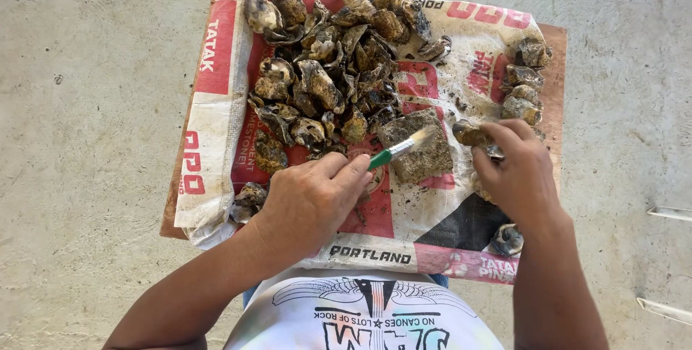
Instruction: Cleaning and scraping barnacles and debris off of oyster shells using a small tool and a brush.
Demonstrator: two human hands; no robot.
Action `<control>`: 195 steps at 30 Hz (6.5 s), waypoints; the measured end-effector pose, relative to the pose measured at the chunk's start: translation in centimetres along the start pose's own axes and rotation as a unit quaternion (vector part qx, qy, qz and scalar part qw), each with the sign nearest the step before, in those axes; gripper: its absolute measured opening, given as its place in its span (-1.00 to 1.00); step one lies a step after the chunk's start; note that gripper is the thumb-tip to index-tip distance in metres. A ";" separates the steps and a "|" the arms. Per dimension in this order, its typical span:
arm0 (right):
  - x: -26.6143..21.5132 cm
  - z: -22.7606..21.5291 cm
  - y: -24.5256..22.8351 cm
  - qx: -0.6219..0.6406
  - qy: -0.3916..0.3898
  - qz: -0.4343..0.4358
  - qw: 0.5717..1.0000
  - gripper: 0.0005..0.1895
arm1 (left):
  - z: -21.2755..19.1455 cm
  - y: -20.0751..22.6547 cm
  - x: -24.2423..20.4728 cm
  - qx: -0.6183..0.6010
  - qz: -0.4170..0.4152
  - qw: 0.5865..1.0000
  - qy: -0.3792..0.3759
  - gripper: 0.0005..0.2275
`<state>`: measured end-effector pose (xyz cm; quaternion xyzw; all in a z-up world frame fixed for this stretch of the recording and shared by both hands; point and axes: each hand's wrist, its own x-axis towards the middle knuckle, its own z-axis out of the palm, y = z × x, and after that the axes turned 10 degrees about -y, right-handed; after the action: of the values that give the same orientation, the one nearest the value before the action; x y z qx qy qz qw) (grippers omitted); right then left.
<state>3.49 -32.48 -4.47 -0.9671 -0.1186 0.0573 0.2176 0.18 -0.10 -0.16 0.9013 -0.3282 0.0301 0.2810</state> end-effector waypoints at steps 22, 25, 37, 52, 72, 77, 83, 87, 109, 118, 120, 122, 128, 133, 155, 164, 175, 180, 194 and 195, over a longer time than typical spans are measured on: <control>-2.9 4.3 -3.9 0.190 0.100 0.002 0.977 -0.66 | -0.1 0.9 0.0 0.072 0.018 0.996 -0.044 -0.77; -3.1 5.1 -3.6 0.183 0.104 -0.018 0.978 -0.64 | 0.6 0.9 -0.6 0.064 0.028 0.995 -0.072 -0.77; -4.0 6.3 -3.6 0.310 0.127 -0.020 0.942 -0.59 | -0.8 1.2 1.0 0.032 0.043 0.995 -0.080 -0.86; -3.8 5.4 -4.5 0.130 0.182 -0.090 0.971 -0.51 | -0.5 0.6 1.1 0.099 0.038 0.988 -0.114 -0.82; -3.8 6.5 -3.3 0.234 0.158 -0.128 0.951 -0.08 | -0.2 1.2 0.8 0.100 0.097 0.987 -0.075 -0.79; -3.4 6.1 -3.4 0.253 0.150 -0.131 0.947 -0.06 | -1.2 0.6 1.1 0.097 0.097 0.989 -0.048 -0.77; -3.2 5.4 -4.0 0.246 0.136 -0.109 0.953 -0.18 | -0.3 0.0 1.1 0.097 0.068 0.989 -0.084 -0.79; -3.4 5.2 -3.8 0.254 0.149 -0.059 0.954 -0.49 | -1.2 0.5 1.3 0.096 0.046 0.994 -0.029 -0.77; -3.8 3.8 -3.3 0.291 0.076 0.018 0.954 -0.65 | 0.2 1.9 0.3 0.120 0.061 0.988 -0.071 -0.73; -4.2 1.4 -0.5 0.269 0.070 0.030 0.960 -0.68 | -0.9 1.5 -0.2 0.117 0.034 0.992 -0.020 -0.73; -4.0 -0.5 1.3 0.257 0.085 0.042 0.962 -0.70 | -1.3 1.6 -0.8 0.071 0.021 0.997 0.001 -0.78; -3.7 -3.0 3.2 0.260 0.124 0.053 0.956 -0.74 | -1.2 1.0 -1.3 0.052 0.008 0.999 0.008 -0.78; 0.4 -7.4 9.3 0.238 0.186 0.087 0.949 -0.76 | -0.1 0.6 -2.3 -0.011 -0.058 0.998 0.028 -0.78; 6.7 -5.7 13.2 0.239 0.138 0.151 0.949 -0.78 | 0.4 0.6 -2.2 -0.033 -0.060 0.997 0.024 -0.77; 9.6 -3.0 14.6 0.128 0.076 0.048 0.988 -0.65 | 1.1 -0.4 -2.0 -0.060 -0.055 0.996 0.034 -0.79; 10.0 -5.8 13.4 0.181 -0.013 0.134 0.974 -0.64 | 0.6 -0.7 -2.6 -0.066 -0.070 0.995 0.029 -0.78; 10.1 -5.3 16.4 0.161 -0.044 0.106 0.980 -0.58 | 1.1 -0.8 -2.4 -0.068 -0.047 0.996 0.028 -0.78; 10.6 -4.5 16.9 0.177 -0.047 0.121 0.976 -0.67 | 1.2 -0.9 -2.3 -0.072 -0.051 0.996 0.023 -0.78; 10.3 -5.1 18.9 0.211 0.027 0.109 0.971 -0.77 | 0.8 -0.8 -1.6 -0.071 -0.046 0.996 0.027 -0.79; 10.8 -5.2 18.6 0.203 0.024 0.109 0.973 -0.77 | 0.8 -0.7 -1.8 -0.067 -0.046 0.996 0.030 -0.79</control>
<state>18.53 -48.22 -8.54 -0.9108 0.0071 0.0800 0.4049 -0.93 0.94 -1.57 0.8935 -0.2788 0.0225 0.3512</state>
